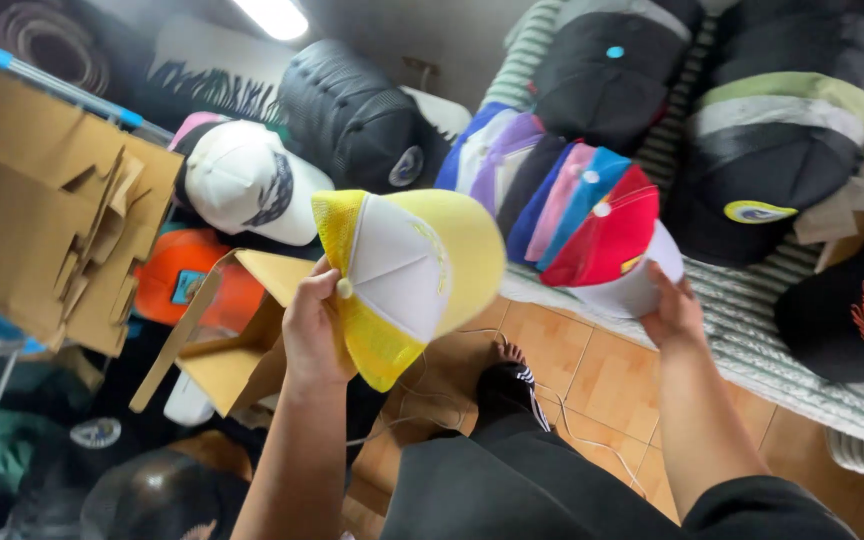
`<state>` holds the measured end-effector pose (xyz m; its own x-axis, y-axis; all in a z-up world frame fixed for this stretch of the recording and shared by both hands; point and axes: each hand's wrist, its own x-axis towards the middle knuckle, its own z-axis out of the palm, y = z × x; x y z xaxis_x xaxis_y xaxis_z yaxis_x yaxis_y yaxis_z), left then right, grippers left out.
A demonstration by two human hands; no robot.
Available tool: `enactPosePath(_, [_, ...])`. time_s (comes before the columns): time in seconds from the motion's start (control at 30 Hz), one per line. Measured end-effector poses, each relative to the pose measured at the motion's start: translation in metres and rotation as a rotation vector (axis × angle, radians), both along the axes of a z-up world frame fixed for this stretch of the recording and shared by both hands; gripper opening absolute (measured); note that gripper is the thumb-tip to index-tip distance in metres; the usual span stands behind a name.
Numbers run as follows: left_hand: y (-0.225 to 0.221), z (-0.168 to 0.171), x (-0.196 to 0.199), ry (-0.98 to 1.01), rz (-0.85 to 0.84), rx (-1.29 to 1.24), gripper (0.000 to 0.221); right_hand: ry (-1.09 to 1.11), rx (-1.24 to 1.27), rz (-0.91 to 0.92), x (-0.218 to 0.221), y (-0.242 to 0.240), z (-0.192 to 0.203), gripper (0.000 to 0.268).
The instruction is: A person uses a handheld steamer and a brush to clean and shape baseball caps before placing them into cardboard display boxes.
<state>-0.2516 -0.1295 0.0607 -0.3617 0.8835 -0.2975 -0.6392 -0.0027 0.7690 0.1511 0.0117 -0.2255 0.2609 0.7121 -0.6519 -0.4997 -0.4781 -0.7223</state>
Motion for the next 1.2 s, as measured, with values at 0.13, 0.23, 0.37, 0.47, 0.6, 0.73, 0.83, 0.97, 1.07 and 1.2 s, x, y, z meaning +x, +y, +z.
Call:
enactPosePath(0.13, [-0.042,0.025,-0.010,-0.230,0.103,0.073,0.028,-0.548,-0.117,0.231,0.043,0.011,0.011,0.056])
enactPosePath(0.23, [-0.074,0.028,-0.020,-0.147,0.216,0.072,0.019,-1.038,0.164,0.336,0.056,0.007,0.042,0.050])
enactPosePath(0.37, [-0.127,0.035,-0.031,-0.143,0.119,0.161,0.018,-0.788,0.538,0.391,-0.011,-0.013,0.134,0.030])
enactPosePath(0.47, [-0.181,0.029,-0.032,-0.200,0.083,0.217,0.029,-0.390,0.474,0.653,-0.087,-0.049,0.173,0.023])
enactPosePath(0.6, [-0.269,0.008,-0.034,-0.379,0.127,0.334,0.041,0.449,0.482,1.185,-0.190,-0.155,0.187,0.051])
enactPosePath(0.73, [-0.367,0.007,-0.044,-0.322,0.280,0.306,0.039,0.591,0.469,1.486,-0.257,-0.275,0.211,0.062])
enactPosePath(0.83, [-0.449,-0.018,-0.058,-0.405,0.219,0.474,0.035,0.265,0.095,1.495,-0.312,-0.353,0.249,0.055])
enactPosePath(0.97, [-0.536,-0.056,-0.065,-0.542,0.419,0.500,0.029,0.165,0.115,1.532,-0.351,-0.414,0.247,0.036])
enactPosePath(1.07, [-0.581,-0.069,-0.061,-0.528,0.563,0.477,0.028,0.158,0.190,1.606,-0.380,-0.460,0.263,0.020])
enactPosePath(1.2, [-0.624,-0.089,-0.050,-0.529,0.763,0.442,0.027,0.104,0.122,1.849,-0.408,-0.504,0.281,0.030])
